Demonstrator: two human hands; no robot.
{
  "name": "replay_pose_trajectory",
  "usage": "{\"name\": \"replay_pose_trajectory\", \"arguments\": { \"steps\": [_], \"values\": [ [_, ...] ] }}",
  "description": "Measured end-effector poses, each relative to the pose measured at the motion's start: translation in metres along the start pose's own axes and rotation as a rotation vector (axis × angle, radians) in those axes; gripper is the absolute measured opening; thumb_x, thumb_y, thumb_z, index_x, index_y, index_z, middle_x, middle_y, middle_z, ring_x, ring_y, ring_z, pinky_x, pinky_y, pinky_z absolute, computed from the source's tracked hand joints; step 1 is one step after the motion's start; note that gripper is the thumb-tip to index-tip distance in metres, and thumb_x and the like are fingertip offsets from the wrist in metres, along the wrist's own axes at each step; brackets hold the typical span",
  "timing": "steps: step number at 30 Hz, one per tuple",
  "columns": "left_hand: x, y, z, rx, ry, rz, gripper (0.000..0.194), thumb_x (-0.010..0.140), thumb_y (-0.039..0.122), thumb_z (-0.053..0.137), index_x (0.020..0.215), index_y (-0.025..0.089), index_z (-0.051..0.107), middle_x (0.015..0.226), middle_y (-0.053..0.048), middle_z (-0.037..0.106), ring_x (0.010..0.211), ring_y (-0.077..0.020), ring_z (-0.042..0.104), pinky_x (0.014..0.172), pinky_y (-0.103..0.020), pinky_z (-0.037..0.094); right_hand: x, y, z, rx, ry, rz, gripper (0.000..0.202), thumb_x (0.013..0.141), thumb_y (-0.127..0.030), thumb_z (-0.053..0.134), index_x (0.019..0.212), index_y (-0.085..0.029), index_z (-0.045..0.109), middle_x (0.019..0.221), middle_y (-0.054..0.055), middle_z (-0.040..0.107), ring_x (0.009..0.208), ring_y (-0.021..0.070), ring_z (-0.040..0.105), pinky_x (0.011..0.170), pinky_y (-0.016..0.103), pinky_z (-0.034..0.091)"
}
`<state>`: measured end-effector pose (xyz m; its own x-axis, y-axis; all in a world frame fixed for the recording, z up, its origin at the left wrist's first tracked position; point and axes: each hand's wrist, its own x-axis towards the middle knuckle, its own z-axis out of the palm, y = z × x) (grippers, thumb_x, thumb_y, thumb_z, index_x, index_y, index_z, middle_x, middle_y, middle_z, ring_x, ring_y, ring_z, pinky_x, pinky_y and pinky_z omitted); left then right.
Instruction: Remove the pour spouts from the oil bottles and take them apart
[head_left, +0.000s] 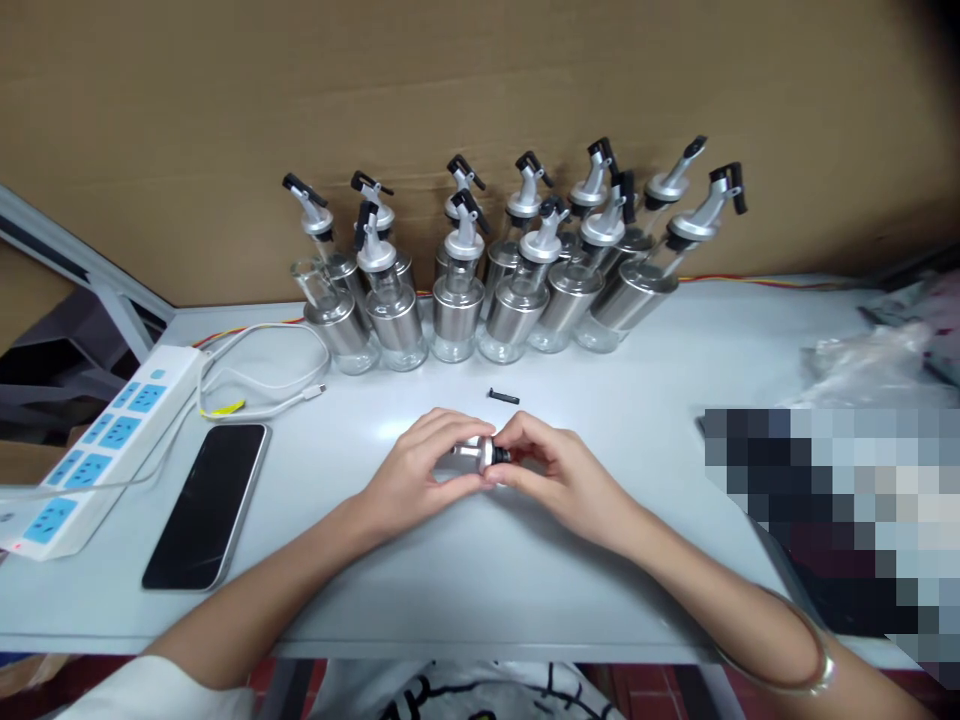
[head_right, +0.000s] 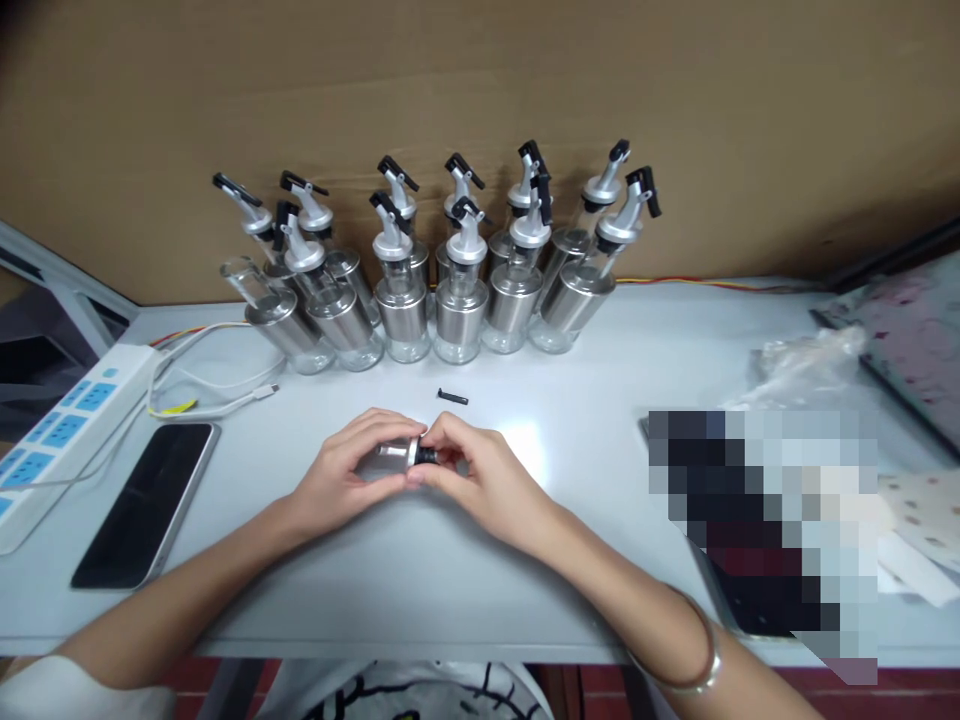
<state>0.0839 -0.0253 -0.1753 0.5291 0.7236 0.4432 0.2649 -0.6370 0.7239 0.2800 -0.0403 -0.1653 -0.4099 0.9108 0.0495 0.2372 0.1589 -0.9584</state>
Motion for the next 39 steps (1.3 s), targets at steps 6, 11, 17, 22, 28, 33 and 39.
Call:
{"name": "replay_pose_trajectory", "arguments": {
  "steps": [6, 11, 17, 22, 28, 33, 39],
  "values": [
    [0.002, 0.001, -0.004, 0.133, -0.058, 0.096, 0.031, 0.089, 0.031, 0.061, 0.117, 0.019, 0.055, 0.104, -0.01, 0.067, 0.094, -0.0205, 0.062, 0.081, -0.033, 0.05, -0.002, 0.0, -0.001, 0.01, 0.001, -0.028, 0.016, 0.082, -0.027, 0.07, 0.081, -0.02, 0.056, 0.074, -0.004, 0.059, 0.067, 0.0117, 0.051, 0.062, 0.023, 0.04],
    [0.0, -0.003, -0.001, 0.218, -0.025, 0.167, 0.032, 0.09, 0.029, 0.06, 0.119, 0.018, 0.055, 0.105, -0.011, 0.066, 0.096, -0.021, 0.061, 0.083, -0.034, 0.05, 0.0, 0.002, 0.0, 0.027, 0.019, -0.058, 0.014, 0.082, -0.025, 0.07, 0.085, -0.02, 0.056, 0.079, -0.002, 0.063, 0.072, 0.0129, 0.056, 0.067, 0.025, 0.045],
    [0.005, 0.0, -0.014, 0.419, -0.077, 0.277, 0.025, 0.093, 0.031, 0.057, 0.115, 0.019, 0.056, 0.101, -0.008, 0.07, 0.098, -0.0201, 0.064, 0.101, -0.041, 0.038, -0.001, -0.004, -0.001, -0.06, 0.017, -0.112, 0.011, 0.084, -0.022, 0.067, 0.083, -0.02, 0.056, 0.079, -0.001, 0.064, 0.072, 0.0133, 0.056, 0.068, 0.025, 0.045],
    [0.01, 0.012, -0.027, 0.531, -0.119, 0.329, 0.024, 0.092, 0.034, 0.058, 0.113, 0.021, 0.057, 0.096, -0.003, 0.073, 0.091, -0.0184, 0.065, 0.115, -0.048, 0.012, -0.003, -0.014, 0.002, -0.095, 0.047, -0.202, 0.013, 0.082, -0.016, 0.061, 0.076, -0.021, 0.05, 0.076, -0.001, 0.06, 0.07, 0.0133, 0.055, 0.066, 0.026, 0.044],
    [0.011, 0.016, -0.03, 0.343, -0.178, 0.19, 0.031, 0.09, 0.044, 0.059, 0.109, 0.02, 0.058, 0.09, -0.002, 0.071, 0.087, -0.018, 0.062, 0.112, -0.045, 0.017, -0.004, -0.018, 0.005, -0.25, 0.096, -0.318, 0.013, 0.078, -0.014, 0.057, 0.073, -0.022, 0.047, 0.07, -0.001, 0.058, 0.071, 0.0164, 0.05, 0.066, 0.029, 0.04],
    [0.014, 0.018, -0.032, 0.294, -0.19, 0.148, 0.032, 0.088, 0.045, 0.061, 0.108, 0.02, 0.059, 0.089, -0.002, 0.07, 0.083, -0.0174, 0.061, 0.112, -0.045, 0.018, -0.003, -0.018, 0.006, -0.455, 0.127, -0.447, 0.017, 0.084, -0.017, 0.056, 0.07, -0.021, 0.047, 0.067, -0.001, 0.063, 0.071, 0.0169, 0.047, 0.068, 0.032, 0.033],
    [0.014, 0.015, -0.031, 0.137, -0.174, 0.06, 0.033, 0.088, 0.048, 0.06, 0.105, 0.019, 0.063, 0.085, -0.002, 0.066, 0.081, -0.0166, 0.061, 0.113, -0.046, 0.023, -0.005, -0.021, 0.005, -0.769, 0.194, -0.618, 0.02, 0.09, -0.017, 0.054, 0.071, -0.023, 0.051, 0.08, -0.002, 0.071, 0.073, 0.0169, 0.05, 0.069, 0.036, 0.027]
  ]
}}
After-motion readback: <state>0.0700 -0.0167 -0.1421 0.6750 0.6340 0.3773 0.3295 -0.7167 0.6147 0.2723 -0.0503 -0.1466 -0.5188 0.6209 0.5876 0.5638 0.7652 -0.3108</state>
